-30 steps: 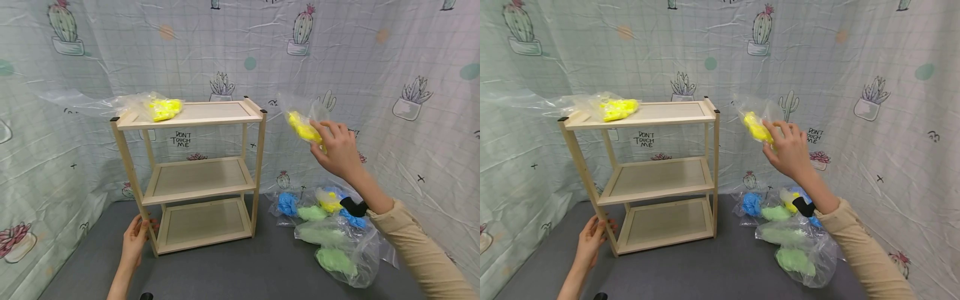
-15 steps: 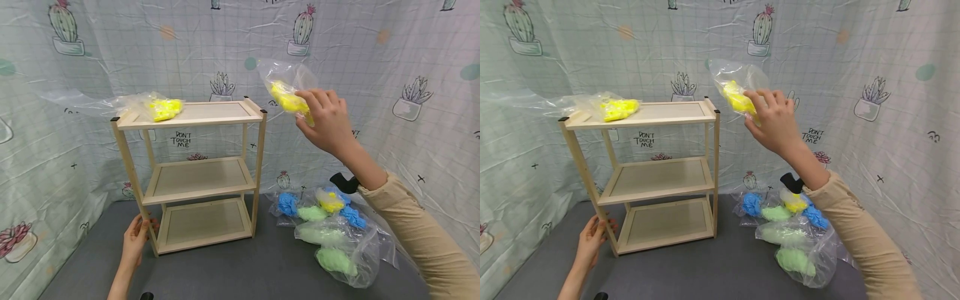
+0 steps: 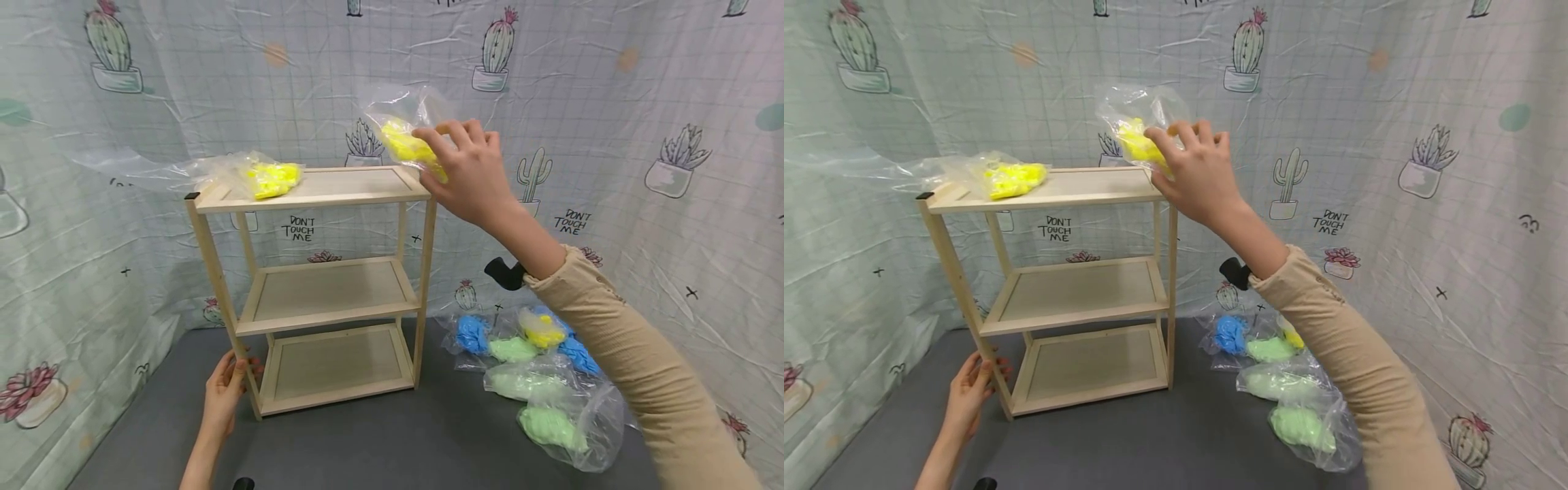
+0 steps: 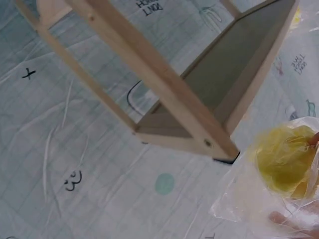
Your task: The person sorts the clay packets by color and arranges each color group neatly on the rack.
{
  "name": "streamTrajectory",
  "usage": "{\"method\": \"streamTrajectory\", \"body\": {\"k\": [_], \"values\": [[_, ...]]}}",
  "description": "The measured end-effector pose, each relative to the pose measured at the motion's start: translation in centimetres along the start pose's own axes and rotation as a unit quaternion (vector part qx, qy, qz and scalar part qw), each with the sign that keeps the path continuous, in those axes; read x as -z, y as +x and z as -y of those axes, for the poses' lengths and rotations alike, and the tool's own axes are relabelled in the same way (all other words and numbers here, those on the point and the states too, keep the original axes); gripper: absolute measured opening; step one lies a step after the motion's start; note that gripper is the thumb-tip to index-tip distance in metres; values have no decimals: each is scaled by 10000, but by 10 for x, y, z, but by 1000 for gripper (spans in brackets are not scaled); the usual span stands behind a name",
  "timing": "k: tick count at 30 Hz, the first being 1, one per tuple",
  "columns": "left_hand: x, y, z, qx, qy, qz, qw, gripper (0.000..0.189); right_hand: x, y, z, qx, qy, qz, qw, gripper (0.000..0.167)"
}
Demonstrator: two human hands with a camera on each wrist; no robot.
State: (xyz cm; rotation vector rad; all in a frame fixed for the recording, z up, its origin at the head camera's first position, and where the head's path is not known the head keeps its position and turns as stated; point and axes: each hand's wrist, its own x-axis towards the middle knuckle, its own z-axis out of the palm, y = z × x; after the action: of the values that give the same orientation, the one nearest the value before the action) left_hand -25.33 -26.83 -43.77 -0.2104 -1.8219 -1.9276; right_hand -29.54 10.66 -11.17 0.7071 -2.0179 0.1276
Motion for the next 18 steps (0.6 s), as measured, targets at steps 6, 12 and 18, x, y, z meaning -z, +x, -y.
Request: {"method": "streamTrajectory", "body": {"k": [6,12,18], "values": [[-1,0,2,31,-6,-26,10000,24,-11,16,16,70,-24,112,9999,36],[-1,0,1,58,37,-19,10000,23,-22,28,28,182,-111,219,9995,35],[0,0,0,82,7,-4,10000,23,-36,36,42,268,-388,503,9976,35]]}}
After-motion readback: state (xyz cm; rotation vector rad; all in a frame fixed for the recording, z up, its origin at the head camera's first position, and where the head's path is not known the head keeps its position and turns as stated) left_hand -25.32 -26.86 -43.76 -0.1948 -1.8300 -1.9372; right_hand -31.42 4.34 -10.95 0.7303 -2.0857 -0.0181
